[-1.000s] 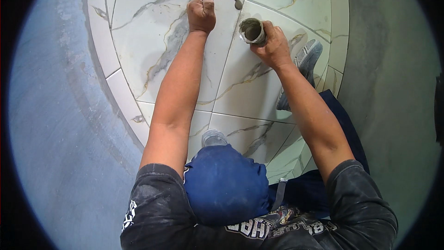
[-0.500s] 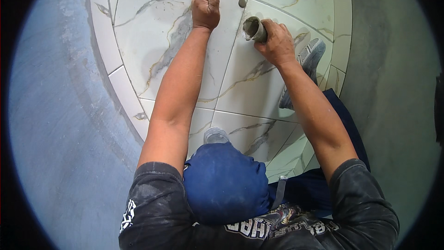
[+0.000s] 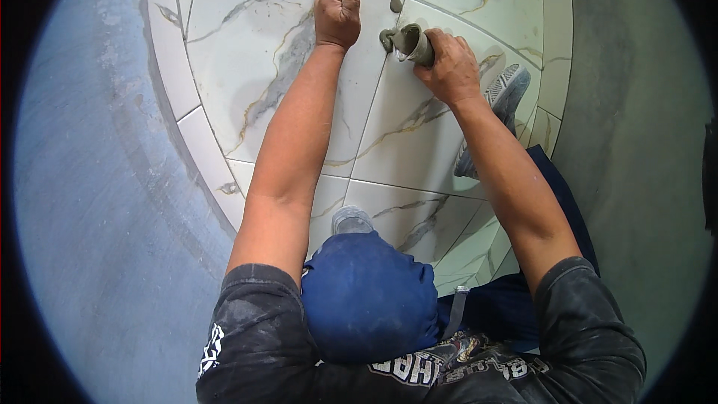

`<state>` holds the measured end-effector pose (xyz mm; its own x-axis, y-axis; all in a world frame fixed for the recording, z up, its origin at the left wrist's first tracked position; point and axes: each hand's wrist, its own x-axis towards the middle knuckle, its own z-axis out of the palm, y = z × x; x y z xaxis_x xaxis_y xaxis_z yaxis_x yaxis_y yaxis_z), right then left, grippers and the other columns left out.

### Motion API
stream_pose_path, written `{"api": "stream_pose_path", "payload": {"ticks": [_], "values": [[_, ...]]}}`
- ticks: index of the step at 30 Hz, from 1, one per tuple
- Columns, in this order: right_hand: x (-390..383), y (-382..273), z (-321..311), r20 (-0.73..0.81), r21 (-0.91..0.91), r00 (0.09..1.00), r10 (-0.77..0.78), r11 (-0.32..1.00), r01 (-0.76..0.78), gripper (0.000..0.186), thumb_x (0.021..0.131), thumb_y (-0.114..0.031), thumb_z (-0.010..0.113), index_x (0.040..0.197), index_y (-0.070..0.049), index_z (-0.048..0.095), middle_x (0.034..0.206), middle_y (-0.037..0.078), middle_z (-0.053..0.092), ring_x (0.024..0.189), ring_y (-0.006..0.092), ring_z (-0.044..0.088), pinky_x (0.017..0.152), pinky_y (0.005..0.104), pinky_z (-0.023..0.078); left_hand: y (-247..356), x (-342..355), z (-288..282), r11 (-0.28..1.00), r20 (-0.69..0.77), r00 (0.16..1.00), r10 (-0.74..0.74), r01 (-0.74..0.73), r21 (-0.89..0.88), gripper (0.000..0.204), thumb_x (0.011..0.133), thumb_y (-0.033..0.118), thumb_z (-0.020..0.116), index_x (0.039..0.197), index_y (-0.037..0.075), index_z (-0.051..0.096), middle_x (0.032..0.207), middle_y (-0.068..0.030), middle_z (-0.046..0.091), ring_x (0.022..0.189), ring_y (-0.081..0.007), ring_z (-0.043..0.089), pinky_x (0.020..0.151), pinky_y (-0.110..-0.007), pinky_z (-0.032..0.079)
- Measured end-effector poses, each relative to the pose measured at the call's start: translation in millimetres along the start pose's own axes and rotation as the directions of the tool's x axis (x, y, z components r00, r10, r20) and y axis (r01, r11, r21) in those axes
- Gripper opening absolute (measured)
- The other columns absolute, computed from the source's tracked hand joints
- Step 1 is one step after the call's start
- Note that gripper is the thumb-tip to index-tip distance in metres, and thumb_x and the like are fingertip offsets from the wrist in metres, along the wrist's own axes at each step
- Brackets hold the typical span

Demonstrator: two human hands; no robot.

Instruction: Applying mortar or grout to a tile joint around a circular opening.

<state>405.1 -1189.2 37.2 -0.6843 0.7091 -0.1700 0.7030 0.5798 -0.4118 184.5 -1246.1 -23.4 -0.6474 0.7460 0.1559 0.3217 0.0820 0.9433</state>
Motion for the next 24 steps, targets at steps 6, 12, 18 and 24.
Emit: {"api": "stream_pose_path", "payload": {"ticks": [6, 12, 18, 24], "values": [[13, 7, -1, -0.017, -0.017, 1.000, 0.005, 1.000, -0.005, 0.053, 0.067, -0.020, 0.081, 0.116, -0.013, 0.058, 0.100, 0.012, 0.066, 0.100, 0.0355, 0.061, 0.090, 0.0455, 0.049, -1, 1, 0, 1.000, 0.004, 1.000, -0.015, 0.015, -0.010, 0.042, 0.100, 0.033, 0.048, 0.074, 0.000, 0.051, 0.059, -0.0165, 0.044, 0.054, -0.0318, 0.043, 0.056, -0.041, 0.041], [30, 14, -2, -0.062, -0.034, 0.998, -0.014, 0.999, 0.012, 0.052, 0.070, -0.023, 0.080, 0.116, -0.013, 0.058, 0.101, 0.014, 0.067, 0.102, 0.0363, 0.061, 0.091, 0.0458, 0.049, -3, 1, 0, 1.000, -0.005, 1.000, 0.002, -0.002, -0.012, 0.042, 0.100, 0.033, 0.048, 0.074, 0.001, 0.051, 0.059, -0.0173, 0.044, 0.054, -0.0347, 0.044, 0.055, -0.042, 0.040], [45, 17, -7, -0.064, -0.088, 0.998, -0.003, 0.996, -0.002, 0.051, 0.071, -0.025, 0.080, 0.115, -0.012, 0.058, 0.101, 0.014, 0.067, 0.101, 0.0361, 0.062, 0.091, 0.0457, 0.050, -4, 1, -1, 1.000, 0.005, 1.000, 0.001, -0.001, 0.001, 0.043, 0.101, 0.034, 0.048, 0.074, 0.001, 0.051, 0.059, -0.0175, 0.044, 0.054, -0.0340, 0.044, 0.055, -0.042, 0.040], [41, 17, -9, -0.057, -0.080, 0.998, -0.015, 0.997, 0.011, 0.049, 0.071, -0.023, 0.078, 0.114, -0.012, 0.059, 0.102, 0.012, 0.067, 0.099, 0.0362, 0.062, 0.090, 0.0459, 0.050, -3, 1, -1, 1.000, 0.009, 1.000, 0.003, -0.003, -0.003, 0.043, 0.100, 0.035, 0.048, 0.074, 0.001, 0.051, 0.059, -0.0166, 0.045, 0.053, -0.0316, 0.046, 0.055, -0.042, 0.040]]}}
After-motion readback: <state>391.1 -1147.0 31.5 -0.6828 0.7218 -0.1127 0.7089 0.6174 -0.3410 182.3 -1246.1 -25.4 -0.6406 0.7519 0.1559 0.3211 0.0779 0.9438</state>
